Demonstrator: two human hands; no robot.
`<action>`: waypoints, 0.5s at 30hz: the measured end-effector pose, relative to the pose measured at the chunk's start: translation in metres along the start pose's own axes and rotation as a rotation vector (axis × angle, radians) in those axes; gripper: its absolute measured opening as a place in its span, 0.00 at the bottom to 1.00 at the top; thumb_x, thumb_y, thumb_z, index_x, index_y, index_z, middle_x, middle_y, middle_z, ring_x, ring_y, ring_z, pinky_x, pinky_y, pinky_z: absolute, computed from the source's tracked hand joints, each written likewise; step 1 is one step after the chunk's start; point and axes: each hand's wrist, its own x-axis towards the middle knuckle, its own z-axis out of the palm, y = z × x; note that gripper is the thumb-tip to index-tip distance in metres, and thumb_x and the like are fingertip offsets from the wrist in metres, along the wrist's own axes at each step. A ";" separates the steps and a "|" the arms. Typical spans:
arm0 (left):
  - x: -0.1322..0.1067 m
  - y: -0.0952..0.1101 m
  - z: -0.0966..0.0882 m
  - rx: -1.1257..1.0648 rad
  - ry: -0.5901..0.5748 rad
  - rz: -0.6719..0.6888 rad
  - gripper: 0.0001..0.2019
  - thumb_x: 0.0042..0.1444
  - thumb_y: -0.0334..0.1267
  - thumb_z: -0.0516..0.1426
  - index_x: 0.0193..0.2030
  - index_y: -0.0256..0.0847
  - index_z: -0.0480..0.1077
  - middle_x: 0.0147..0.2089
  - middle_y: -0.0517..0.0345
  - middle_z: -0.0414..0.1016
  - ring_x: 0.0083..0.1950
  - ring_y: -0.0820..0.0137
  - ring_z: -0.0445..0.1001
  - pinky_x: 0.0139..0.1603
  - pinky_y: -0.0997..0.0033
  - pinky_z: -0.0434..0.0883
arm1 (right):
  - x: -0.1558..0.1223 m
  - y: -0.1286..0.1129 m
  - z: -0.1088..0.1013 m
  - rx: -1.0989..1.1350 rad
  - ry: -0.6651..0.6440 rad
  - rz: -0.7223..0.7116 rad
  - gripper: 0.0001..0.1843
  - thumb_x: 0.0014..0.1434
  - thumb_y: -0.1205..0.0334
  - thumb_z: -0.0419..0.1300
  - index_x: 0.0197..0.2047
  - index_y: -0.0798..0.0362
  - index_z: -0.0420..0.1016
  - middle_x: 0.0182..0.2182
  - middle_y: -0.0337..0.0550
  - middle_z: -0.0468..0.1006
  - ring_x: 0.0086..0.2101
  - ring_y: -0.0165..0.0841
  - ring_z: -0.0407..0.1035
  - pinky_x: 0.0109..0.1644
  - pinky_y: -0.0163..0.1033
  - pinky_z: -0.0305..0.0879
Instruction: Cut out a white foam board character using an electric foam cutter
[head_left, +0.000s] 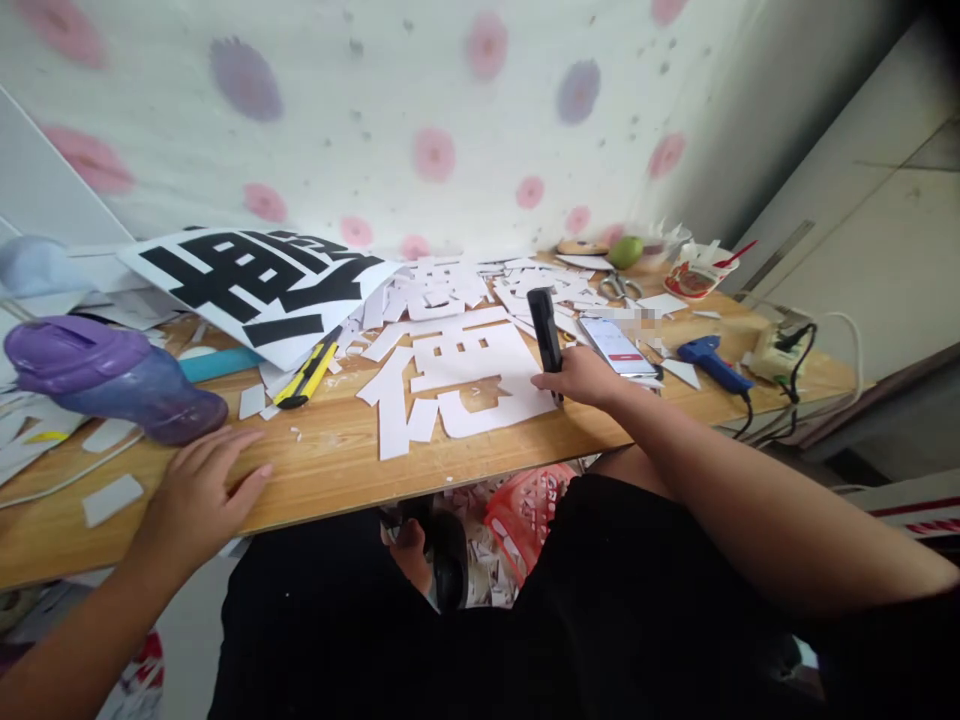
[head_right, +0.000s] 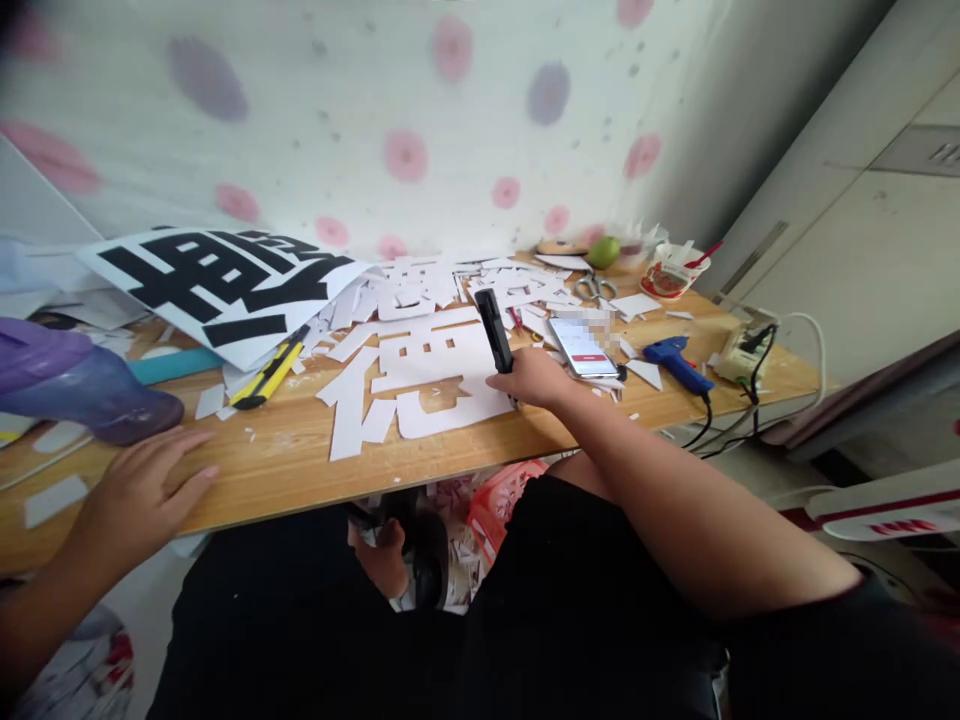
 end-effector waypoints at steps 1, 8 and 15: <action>-0.001 -0.001 0.001 -0.002 0.011 -0.004 0.21 0.65 0.49 0.46 0.55 0.37 0.66 0.55 0.41 0.75 0.61 0.52 0.70 0.67 0.49 0.63 | -0.001 -0.001 0.000 -0.003 0.016 -0.006 0.16 0.53 0.50 0.66 0.23 0.51 0.71 0.26 0.45 0.76 0.29 0.39 0.71 0.32 0.40 0.61; -0.004 -0.010 0.009 -0.013 0.051 -0.025 0.20 0.61 0.49 0.49 0.55 0.41 0.66 0.55 0.39 0.77 0.59 0.49 0.74 0.63 0.48 0.66 | -0.014 -0.004 0.001 0.020 0.039 -0.062 0.16 0.52 0.54 0.67 0.19 0.50 0.70 0.20 0.43 0.74 0.26 0.37 0.70 0.30 0.38 0.59; -0.004 -0.018 0.013 -0.006 0.086 -0.022 0.18 0.60 0.49 0.51 0.53 0.45 0.68 0.54 0.44 0.79 0.58 0.50 0.76 0.62 0.49 0.69 | -0.015 0.010 0.002 0.230 0.180 -0.084 0.12 0.52 0.54 0.65 0.25 0.52 0.74 0.23 0.43 0.77 0.27 0.37 0.72 0.32 0.38 0.64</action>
